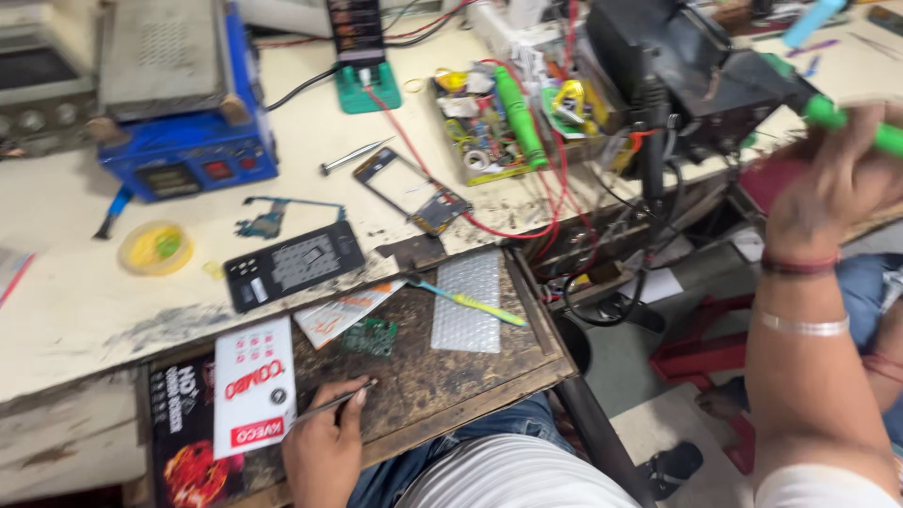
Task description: The person uses a soldering iron and tweezers to solder a small electronic component on a workbench. They repeatedly heat the component, then use a toothbrush to clean the area. The person continues this process throughout the clip.
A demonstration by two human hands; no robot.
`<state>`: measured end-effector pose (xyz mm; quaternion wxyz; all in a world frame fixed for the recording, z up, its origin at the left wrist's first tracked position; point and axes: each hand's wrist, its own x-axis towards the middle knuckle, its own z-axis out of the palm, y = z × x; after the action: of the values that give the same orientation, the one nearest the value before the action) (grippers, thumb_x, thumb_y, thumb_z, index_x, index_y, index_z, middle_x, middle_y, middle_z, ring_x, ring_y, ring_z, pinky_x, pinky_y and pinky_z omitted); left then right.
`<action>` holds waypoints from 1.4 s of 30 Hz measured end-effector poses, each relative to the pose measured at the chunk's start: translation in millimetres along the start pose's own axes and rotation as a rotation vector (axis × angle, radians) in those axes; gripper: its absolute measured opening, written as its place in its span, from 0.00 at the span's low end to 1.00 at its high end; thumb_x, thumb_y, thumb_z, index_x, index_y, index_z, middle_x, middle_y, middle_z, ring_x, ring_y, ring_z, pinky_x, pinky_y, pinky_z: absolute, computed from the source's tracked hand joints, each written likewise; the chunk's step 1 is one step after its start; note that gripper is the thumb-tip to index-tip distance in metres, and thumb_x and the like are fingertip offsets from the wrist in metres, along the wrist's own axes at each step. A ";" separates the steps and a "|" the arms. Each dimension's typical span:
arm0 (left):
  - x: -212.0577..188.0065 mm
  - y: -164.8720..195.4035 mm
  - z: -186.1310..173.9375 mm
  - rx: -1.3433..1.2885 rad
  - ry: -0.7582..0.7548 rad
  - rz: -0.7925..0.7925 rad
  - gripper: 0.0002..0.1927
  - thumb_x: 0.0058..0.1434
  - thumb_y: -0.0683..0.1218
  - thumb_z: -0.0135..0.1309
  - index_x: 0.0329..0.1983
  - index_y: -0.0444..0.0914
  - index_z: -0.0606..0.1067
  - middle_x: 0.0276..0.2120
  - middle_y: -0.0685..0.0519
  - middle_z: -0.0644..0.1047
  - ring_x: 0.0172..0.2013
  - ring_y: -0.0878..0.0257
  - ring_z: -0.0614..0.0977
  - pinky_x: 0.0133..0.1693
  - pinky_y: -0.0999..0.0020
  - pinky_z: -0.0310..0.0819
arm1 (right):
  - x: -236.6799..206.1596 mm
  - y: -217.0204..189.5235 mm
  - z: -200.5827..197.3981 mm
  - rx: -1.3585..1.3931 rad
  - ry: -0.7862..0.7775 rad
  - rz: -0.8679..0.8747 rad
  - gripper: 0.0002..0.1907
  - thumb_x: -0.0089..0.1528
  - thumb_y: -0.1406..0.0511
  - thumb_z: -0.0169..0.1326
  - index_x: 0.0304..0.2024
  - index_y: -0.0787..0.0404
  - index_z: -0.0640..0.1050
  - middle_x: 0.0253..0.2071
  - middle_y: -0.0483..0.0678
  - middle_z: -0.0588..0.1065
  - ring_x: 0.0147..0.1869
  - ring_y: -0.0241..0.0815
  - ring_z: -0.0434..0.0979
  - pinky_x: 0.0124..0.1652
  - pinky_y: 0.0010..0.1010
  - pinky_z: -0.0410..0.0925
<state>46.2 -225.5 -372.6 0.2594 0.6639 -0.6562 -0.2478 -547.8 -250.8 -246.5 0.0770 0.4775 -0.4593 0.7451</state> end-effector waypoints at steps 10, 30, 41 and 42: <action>9.7 -18.1 15.5 0.063 -0.091 -0.109 0.13 0.62 0.60 0.55 0.43 0.55 0.84 0.34 0.59 0.86 0.35 0.63 0.89 0.36 0.67 0.79 | 130.2 40.6 20.9 -0.341 0.096 -0.363 0.18 0.83 0.60 0.53 0.48 0.71 0.72 0.39 0.50 0.73 0.37 0.39 0.73 0.38 0.29 0.73; 5.4 -1.3 5.6 -0.036 0.017 0.013 0.12 0.61 0.58 0.55 0.41 0.52 0.83 0.33 0.55 0.86 0.34 0.54 0.87 0.34 0.60 0.78 | 108.4 41.2 67.0 0.164 -0.116 0.630 0.24 0.78 0.51 0.56 0.60 0.64 0.69 0.40 0.46 0.73 0.30 0.38 0.75 0.30 0.34 0.73; 3.1 12.8 -1.8 -0.008 -0.032 -0.090 0.12 0.62 0.59 0.54 0.42 0.51 0.82 0.33 0.52 0.85 0.35 0.50 0.86 0.34 0.56 0.77 | -67.0 -199.6 40.2 0.592 -1.239 0.244 0.24 0.75 0.53 0.42 0.59 0.65 0.76 0.50 0.58 0.77 0.56 0.56 0.78 0.55 0.51 0.73; 2.4 13.0 -0.8 -0.016 -0.016 -0.070 0.12 0.62 0.58 0.55 0.42 0.51 0.82 0.33 0.52 0.85 0.36 0.50 0.86 0.34 0.57 0.77 | -76.0 -209.6 46.5 0.677 -1.284 0.238 0.23 0.75 0.54 0.42 0.58 0.65 0.76 0.49 0.58 0.77 0.55 0.56 0.78 0.54 0.51 0.73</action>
<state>37.1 -227.9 -363.3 0.2506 0.6823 -0.6327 -0.2672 -361.6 -142.7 -172.2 -0.4402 0.7644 -0.2074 0.4230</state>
